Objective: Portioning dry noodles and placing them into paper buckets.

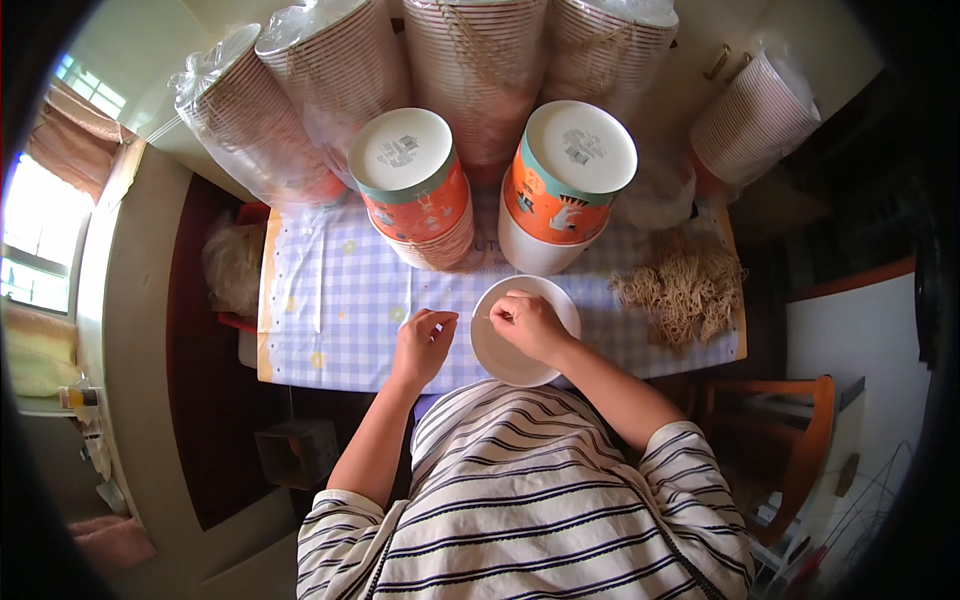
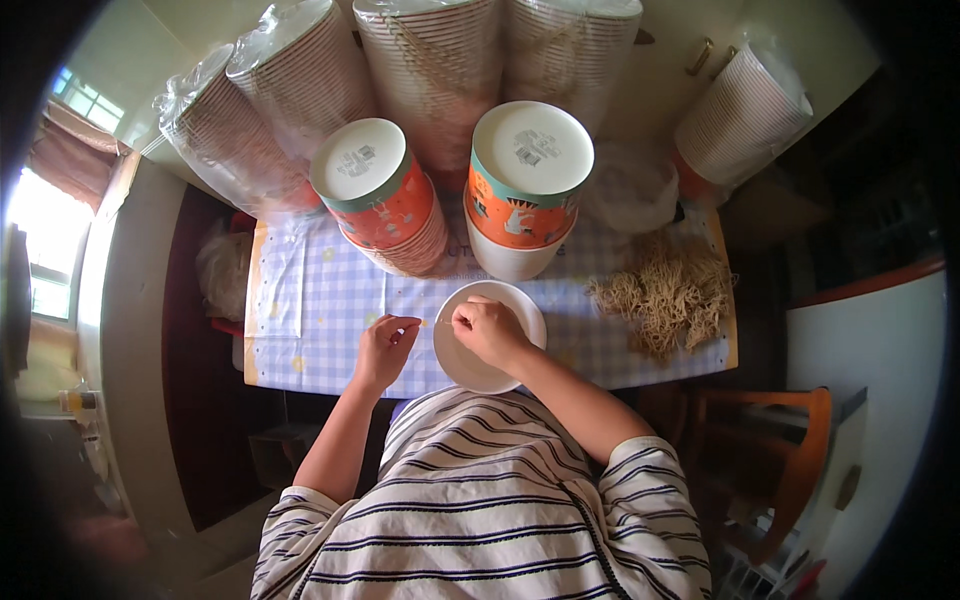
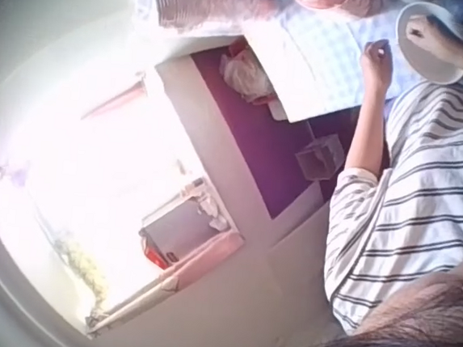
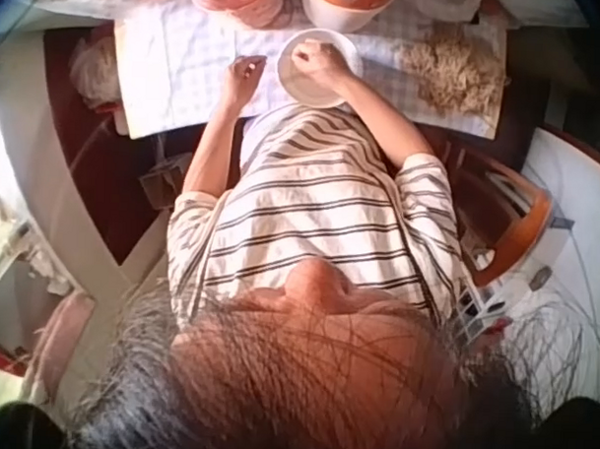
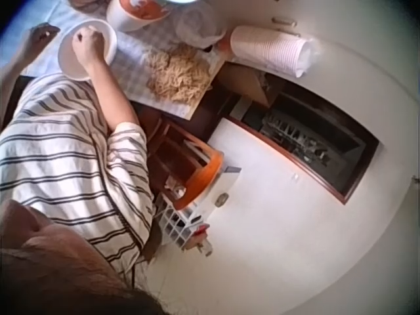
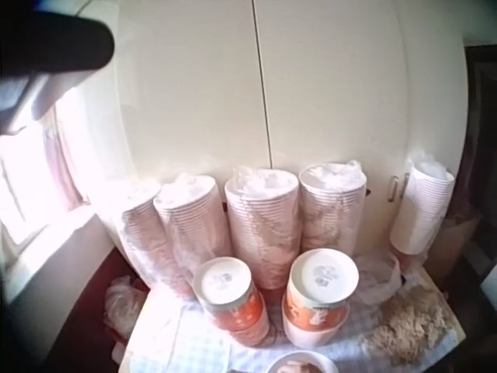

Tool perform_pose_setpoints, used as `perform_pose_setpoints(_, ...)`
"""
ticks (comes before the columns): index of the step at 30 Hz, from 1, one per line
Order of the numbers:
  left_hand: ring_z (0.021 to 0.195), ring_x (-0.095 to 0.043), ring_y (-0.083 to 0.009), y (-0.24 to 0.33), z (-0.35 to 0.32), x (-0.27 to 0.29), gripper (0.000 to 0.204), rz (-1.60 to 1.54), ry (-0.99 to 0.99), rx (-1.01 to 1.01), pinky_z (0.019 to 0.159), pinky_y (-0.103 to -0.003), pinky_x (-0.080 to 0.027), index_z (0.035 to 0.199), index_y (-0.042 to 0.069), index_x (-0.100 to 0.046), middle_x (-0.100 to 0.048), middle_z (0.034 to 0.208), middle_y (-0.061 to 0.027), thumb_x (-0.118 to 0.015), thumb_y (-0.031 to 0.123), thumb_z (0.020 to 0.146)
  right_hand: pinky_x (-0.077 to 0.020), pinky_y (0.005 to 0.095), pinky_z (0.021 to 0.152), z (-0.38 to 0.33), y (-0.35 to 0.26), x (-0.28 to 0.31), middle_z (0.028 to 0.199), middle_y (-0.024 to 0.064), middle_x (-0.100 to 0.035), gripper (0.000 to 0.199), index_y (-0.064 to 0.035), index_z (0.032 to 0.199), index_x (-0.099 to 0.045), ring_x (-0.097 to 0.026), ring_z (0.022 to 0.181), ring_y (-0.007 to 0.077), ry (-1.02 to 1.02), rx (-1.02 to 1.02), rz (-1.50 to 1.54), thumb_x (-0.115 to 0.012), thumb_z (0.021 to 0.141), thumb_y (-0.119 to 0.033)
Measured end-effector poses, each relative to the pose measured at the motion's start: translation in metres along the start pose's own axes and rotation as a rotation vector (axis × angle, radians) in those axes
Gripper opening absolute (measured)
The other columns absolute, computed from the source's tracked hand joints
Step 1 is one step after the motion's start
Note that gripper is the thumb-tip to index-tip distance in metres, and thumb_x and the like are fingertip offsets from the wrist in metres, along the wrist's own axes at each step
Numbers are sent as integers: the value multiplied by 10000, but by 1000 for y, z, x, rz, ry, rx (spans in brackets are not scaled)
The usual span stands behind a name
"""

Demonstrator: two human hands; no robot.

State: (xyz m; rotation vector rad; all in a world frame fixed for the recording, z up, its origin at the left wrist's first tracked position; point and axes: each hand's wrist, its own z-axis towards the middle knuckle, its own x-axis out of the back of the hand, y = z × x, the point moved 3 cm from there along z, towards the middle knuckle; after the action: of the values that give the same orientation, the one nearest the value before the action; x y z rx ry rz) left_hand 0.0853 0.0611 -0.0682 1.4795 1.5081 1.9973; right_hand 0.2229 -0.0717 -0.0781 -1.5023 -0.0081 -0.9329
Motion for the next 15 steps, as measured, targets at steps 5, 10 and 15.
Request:
perform_pose_setpoints(5, 598, -521, -113, -17, 8, -11, 143, -77, -83, 54, 568, -248, -440, 952, 37, -691, -599, 782, -69, -622, 86, 837, -466, 400, 585, 3, 0, -9, 710, 101, -574, 55, -43, 726, -615, -584, 654, 296, -11, -27, -81, -623, 737, -96)
perform_pose_setpoints(10, 618, -589, -199, -16, 14, -15, 158, -41, -130, 21, 603, -299, -484, 960, 59, -692, -618, 825, -118, -615, 113, 834, -470, 408, 589, 5, 2, -11, 727, 100, -580, 43, -52, 736, -625, -588, 660, 299, -2, -11, -108, -619, 739, -94)
perform_pose_setpoints(15, 622, -587, -198, -17, 17, -18, 186, -41, -140, 1, 607, -299, -481, 997, 60, -680, -618, 855, -117, -613, 100, 828, -479, 404, 590, 4, 2, -13, 727, 100, -583, 40, -52, 740, -629, -593, 661, 302, 8, -6, -124, -622, 736, -92)
